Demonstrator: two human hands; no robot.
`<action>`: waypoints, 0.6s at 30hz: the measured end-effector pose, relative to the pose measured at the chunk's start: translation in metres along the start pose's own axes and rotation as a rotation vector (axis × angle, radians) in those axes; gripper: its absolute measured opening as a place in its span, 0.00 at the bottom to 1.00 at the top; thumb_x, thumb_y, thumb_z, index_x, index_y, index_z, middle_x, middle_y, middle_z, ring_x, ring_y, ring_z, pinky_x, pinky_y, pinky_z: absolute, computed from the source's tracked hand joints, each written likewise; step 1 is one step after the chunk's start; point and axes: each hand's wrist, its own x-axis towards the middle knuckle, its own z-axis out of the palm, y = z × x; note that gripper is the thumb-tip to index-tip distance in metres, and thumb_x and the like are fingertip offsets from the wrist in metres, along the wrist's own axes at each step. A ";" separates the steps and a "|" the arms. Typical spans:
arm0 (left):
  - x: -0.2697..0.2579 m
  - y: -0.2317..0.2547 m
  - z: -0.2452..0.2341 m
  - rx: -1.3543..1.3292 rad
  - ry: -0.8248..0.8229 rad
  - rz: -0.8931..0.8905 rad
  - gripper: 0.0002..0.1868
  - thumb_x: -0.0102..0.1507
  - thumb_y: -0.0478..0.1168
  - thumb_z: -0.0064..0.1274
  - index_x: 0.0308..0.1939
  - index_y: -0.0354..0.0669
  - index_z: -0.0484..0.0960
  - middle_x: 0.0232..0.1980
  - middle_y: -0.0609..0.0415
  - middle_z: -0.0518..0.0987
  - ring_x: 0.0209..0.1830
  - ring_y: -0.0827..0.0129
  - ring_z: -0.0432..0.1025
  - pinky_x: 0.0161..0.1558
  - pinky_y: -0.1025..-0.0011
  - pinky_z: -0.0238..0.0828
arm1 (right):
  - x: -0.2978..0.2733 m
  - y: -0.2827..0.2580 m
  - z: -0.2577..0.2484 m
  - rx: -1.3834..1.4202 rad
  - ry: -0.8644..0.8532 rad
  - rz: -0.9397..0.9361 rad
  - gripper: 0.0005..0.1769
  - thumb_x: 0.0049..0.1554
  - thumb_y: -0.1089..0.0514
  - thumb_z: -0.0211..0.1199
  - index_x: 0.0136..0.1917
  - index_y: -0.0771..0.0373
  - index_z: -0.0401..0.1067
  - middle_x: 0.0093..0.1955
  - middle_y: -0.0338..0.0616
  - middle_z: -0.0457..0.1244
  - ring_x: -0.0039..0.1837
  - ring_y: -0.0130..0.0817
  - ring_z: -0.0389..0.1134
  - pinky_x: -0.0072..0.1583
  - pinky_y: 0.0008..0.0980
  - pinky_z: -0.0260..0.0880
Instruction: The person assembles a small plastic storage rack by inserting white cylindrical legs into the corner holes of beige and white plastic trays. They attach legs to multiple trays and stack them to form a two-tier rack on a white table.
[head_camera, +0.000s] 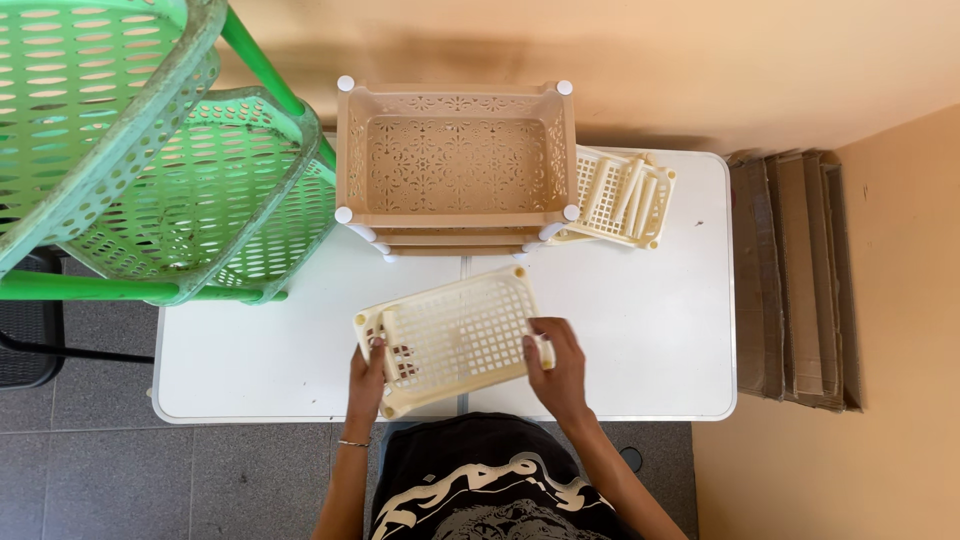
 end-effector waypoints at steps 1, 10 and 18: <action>-0.002 0.000 0.008 0.031 -0.050 -0.028 0.30 0.71 0.55 0.42 0.64 0.31 0.72 0.45 0.48 0.82 0.42 0.69 0.79 0.42 0.72 0.79 | 0.003 -0.008 0.005 0.079 -0.105 0.055 0.17 0.63 0.55 0.62 0.64 0.61 0.72 0.56 0.49 0.70 0.54 0.35 0.75 0.54 0.33 0.79; -0.038 0.021 0.074 0.287 -0.253 0.186 0.25 0.66 0.39 0.52 0.67 0.38 0.68 0.49 0.44 0.84 0.49 0.56 0.81 0.50 0.60 0.76 | 0.011 -0.046 0.073 -0.032 -0.343 0.178 0.26 0.57 0.56 0.69 0.65 0.66 0.66 0.53 0.54 0.68 0.49 0.42 0.73 0.49 0.39 0.76; -0.046 0.053 0.074 0.441 -0.387 0.048 0.29 0.67 0.47 0.50 0.70 0.40 0.64 0.40 0.42 0.86 0.41 0.52 0.84 0.46 0.59 0.77 | 0.005 -0.029 0.034 0.248 -0.231 -0.062 0.17 0.61 0.67 0.64 0.64 0.66 0.70 0.60 0.53 0.66 0.60 0.44 0.72 0.63 0.39 0.77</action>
